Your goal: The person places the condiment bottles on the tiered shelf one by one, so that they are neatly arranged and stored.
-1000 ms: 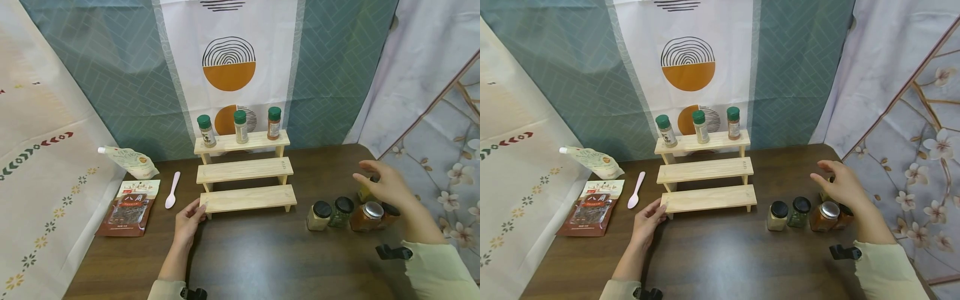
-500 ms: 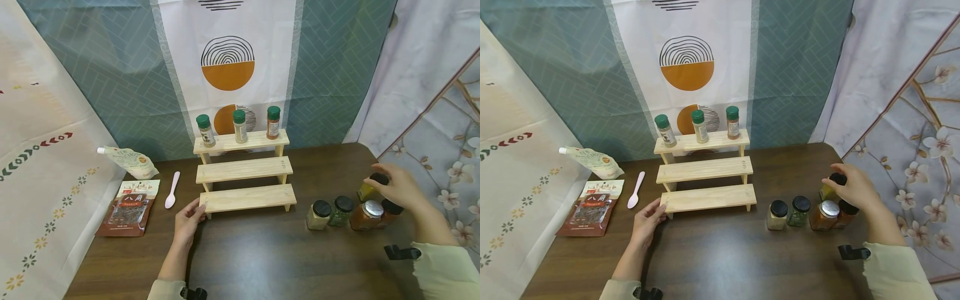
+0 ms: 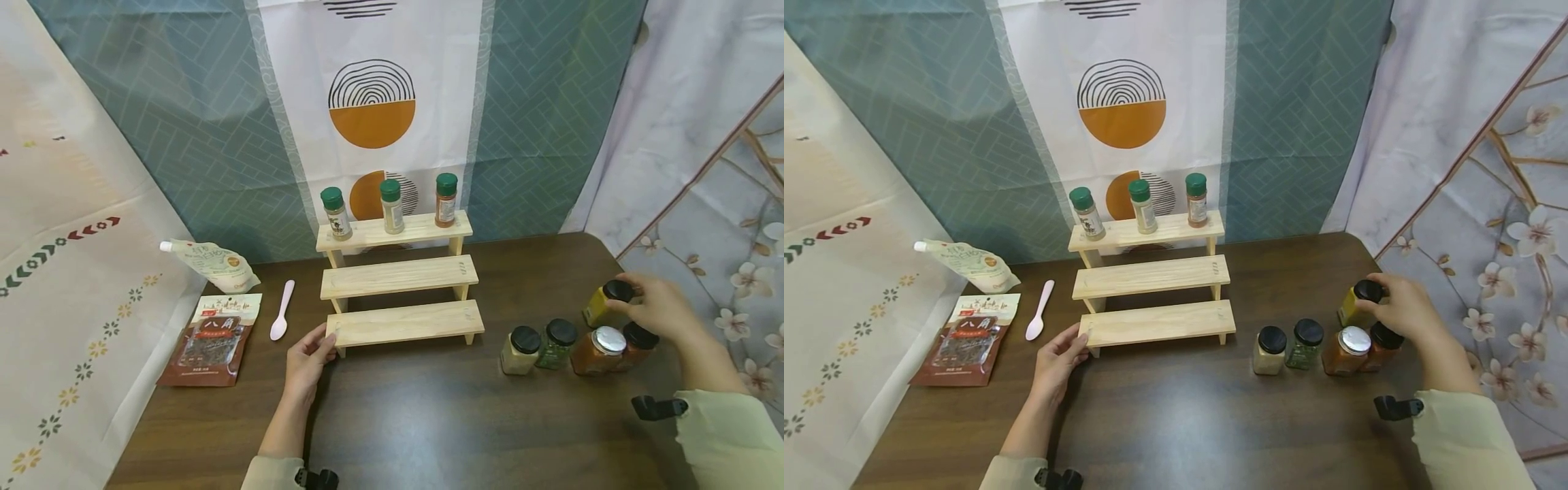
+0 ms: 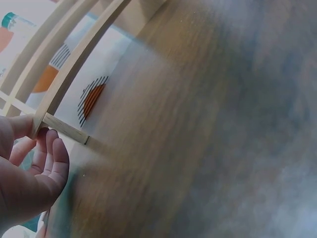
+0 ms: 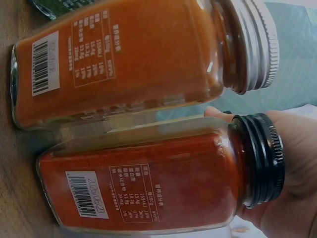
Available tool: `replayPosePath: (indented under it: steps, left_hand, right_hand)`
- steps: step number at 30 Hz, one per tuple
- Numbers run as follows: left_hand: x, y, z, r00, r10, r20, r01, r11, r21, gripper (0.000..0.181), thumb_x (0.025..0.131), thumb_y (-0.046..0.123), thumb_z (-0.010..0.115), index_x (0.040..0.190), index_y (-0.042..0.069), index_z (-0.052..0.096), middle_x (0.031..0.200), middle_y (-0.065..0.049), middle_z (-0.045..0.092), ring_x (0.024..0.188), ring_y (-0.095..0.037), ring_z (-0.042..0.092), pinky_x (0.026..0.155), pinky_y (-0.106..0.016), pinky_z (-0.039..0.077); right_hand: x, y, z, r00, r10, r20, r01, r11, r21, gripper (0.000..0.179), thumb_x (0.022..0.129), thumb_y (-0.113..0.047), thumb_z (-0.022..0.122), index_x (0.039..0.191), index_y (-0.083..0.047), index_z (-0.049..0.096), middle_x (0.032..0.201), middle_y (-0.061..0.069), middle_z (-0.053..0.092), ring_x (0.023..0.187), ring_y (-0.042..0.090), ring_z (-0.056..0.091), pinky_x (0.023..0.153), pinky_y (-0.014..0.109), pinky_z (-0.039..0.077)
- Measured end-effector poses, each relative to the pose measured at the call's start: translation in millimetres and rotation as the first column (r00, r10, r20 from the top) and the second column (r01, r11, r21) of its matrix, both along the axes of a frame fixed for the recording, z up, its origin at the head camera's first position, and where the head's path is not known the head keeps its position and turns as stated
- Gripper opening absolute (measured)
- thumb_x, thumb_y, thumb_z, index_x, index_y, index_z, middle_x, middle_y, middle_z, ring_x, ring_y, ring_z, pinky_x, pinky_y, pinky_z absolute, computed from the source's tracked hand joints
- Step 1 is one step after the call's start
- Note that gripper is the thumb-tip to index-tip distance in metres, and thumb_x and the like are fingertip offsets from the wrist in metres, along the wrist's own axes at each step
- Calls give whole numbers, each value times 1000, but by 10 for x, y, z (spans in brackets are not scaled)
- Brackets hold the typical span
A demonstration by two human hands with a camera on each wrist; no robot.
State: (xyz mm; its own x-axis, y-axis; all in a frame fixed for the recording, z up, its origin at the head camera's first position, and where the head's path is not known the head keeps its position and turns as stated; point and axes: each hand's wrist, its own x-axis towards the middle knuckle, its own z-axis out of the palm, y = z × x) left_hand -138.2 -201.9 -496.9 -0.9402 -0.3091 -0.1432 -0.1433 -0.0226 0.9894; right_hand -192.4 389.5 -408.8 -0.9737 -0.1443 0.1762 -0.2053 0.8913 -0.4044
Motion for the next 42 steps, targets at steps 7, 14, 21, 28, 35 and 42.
replayPosePath:
  steps: [7,14,21,28,35,42]
  left_hand:
    - [-2,13,-10,1000,1,-26,-1,1000,3,37,96,4,70,131,-6,63,92,-4,68,76,-14,65,70,-25,57]
    - [6,24,17,1000,-5,-18,5,1000,1,40,96,5,70,133,-5,62,92,-4,68,76,-13,65,72,-25,57]
    - [9,34,26,1000,-15,-11,15,1000,9,41,96,6,70,135,-5,61,92,-3,68,76,-11,64,72,-25,56]
    - [11,26,-3,1000,0,-25,1,1000,15,38,96,4,70,132,-6,62,92,-4,69,76,-13,65,71,-25,57]
    - [22,21,4,999,11,-32,-10,1000,25,39,96,4,70,132,-6,62,93,-4,69,75,-12,65,70,-24,57]
    - [14,15,13,1000,4,-20,-3,999,37,41,96,4,70,135,-5,60,96,-4,70,76,-12,65,71,-24,57]
  right_hand:
    - [-44,22,-46,1000,7,-27,-7,1000,6,56,85,-24,83,122,13,60,93,33,69,85,52,67,73,64,47]
    - [-58,-10,-58,998,13,-61,-13,1000,5,51,85,-23,83,119,11,64,91,28,70,84,49,65,72,62,47]
    - [-57,-127,19,999,22,-25,-22,1000,1,56,91,-28,78,128,9,59,61,1,57,57,19,49,57,38,41]
    - [-128,-318,150,998,32,-48,-33,999,-21,58,91,-29,78,131,9,57,80,11,63,63,20,52,54,34,40]
    - [-195,-521,300,997,48,-54,-51,997,-51,61,94,-33,75,136,8,55,104,23,63,77,30,60,59,39,45]
    - [-250,-756,475,993,74,-95,-81,994,-67,60,92,-33,77,134,5,59,109,24,64,82,32,61,65,42,46]
